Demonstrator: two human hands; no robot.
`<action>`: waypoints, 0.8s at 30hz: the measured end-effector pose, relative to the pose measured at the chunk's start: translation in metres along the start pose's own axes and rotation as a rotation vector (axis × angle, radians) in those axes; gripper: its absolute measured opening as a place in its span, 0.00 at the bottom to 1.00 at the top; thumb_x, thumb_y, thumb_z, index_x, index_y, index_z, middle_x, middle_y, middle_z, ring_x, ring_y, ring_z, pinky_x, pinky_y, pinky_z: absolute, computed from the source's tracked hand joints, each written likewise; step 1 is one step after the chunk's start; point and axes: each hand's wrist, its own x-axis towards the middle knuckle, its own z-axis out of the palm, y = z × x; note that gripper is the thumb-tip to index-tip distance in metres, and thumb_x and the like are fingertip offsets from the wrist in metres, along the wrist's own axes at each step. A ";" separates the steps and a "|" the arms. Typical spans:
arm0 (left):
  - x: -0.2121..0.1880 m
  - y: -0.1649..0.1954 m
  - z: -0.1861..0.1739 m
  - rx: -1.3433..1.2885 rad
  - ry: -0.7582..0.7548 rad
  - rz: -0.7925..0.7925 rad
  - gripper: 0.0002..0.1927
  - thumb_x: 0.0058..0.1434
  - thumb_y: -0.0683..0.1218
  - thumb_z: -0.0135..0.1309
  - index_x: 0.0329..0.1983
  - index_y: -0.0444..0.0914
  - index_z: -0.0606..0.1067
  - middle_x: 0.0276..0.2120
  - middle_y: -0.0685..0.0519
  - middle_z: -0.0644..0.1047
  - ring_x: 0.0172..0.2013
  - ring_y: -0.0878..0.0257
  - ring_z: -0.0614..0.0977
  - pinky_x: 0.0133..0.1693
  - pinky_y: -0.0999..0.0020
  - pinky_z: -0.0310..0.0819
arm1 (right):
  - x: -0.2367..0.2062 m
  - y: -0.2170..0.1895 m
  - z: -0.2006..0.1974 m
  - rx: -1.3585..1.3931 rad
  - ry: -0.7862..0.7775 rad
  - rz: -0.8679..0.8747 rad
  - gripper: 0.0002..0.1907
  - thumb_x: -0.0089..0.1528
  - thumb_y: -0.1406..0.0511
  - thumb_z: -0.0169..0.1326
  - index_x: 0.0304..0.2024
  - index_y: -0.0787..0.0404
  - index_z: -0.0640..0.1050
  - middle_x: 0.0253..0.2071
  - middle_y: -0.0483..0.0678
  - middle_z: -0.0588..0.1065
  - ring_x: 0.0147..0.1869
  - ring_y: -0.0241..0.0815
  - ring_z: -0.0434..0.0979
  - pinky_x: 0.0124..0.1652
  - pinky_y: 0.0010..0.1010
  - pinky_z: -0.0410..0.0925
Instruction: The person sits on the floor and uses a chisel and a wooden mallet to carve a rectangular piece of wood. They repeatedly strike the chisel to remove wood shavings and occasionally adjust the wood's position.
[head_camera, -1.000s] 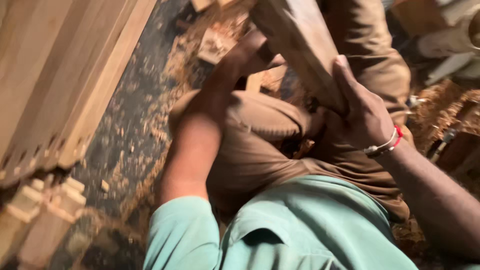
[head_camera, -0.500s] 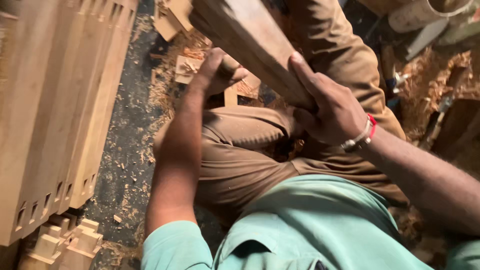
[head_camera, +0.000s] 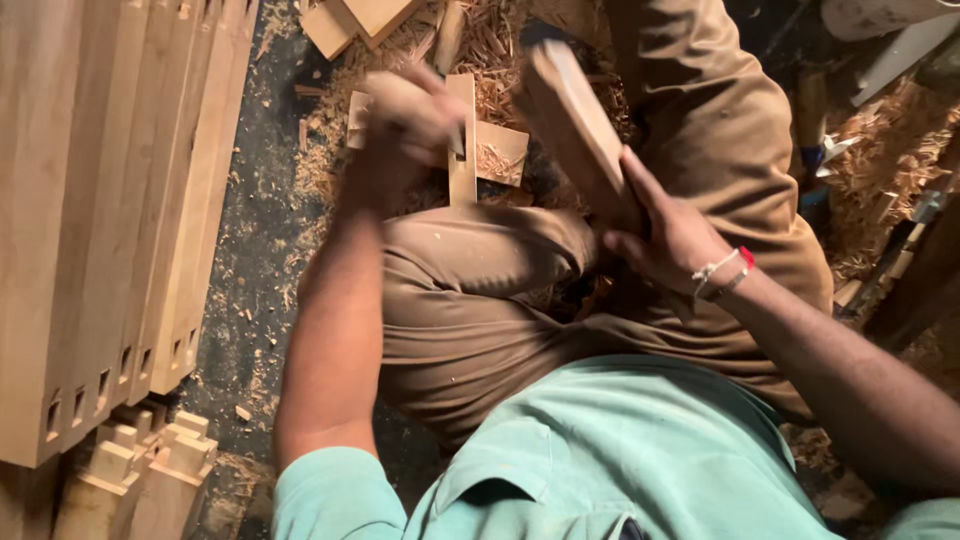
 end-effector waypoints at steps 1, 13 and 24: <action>0.003 0.012 -0.011 -0.095 0.094 0.080 0.10 0.60 0.42 0.66 0.40 0.40 0.75 0.34 0.55 0.78 0.35 0.66 0.82 0.36 0.70 0.81 | -0.001 0.002 0.001 0.016 -0.010 -0.015 0.51 0.57 0.62 0.63 0.76 0.56 0.49 0.53 0.70 0.75 0.55 0.68 0.79 0.49 0.50 0.72; 0.004 -0.016 0.000 -0.037 -0.114 0.271 0.12 0.69 0.36 0.62 0.50 0.38 0.72 0.34 0.54 0.78 0.32 0.67 0.81 0.30 0.73 0.80 | 0.056 -0.120 -0.064 -0.562 0.135 -0.399 0.29 0.63 0.56 0.61 0.64 0.62 0.74 0.48 0.57 0.77 0.48 0.55 0.78 0.43 0.43 0.73; -0.025 -0.057 0.002 0.109 0.101 -0.043 0.12 0.69 0.38 0.62 0.51 0.39 0.72 0.35 0.54 0.78 0.33 0.67 0.81 0.32 0.73 0.80 | 0.171 -0.210 0.020 -0.461 0.264 -0.862 0.36 0.66 0.38 0.48 0.57 0.59 0.80 0.53 0.56 0.76 0.64 0.57 0.70 0.65 0.63 0.48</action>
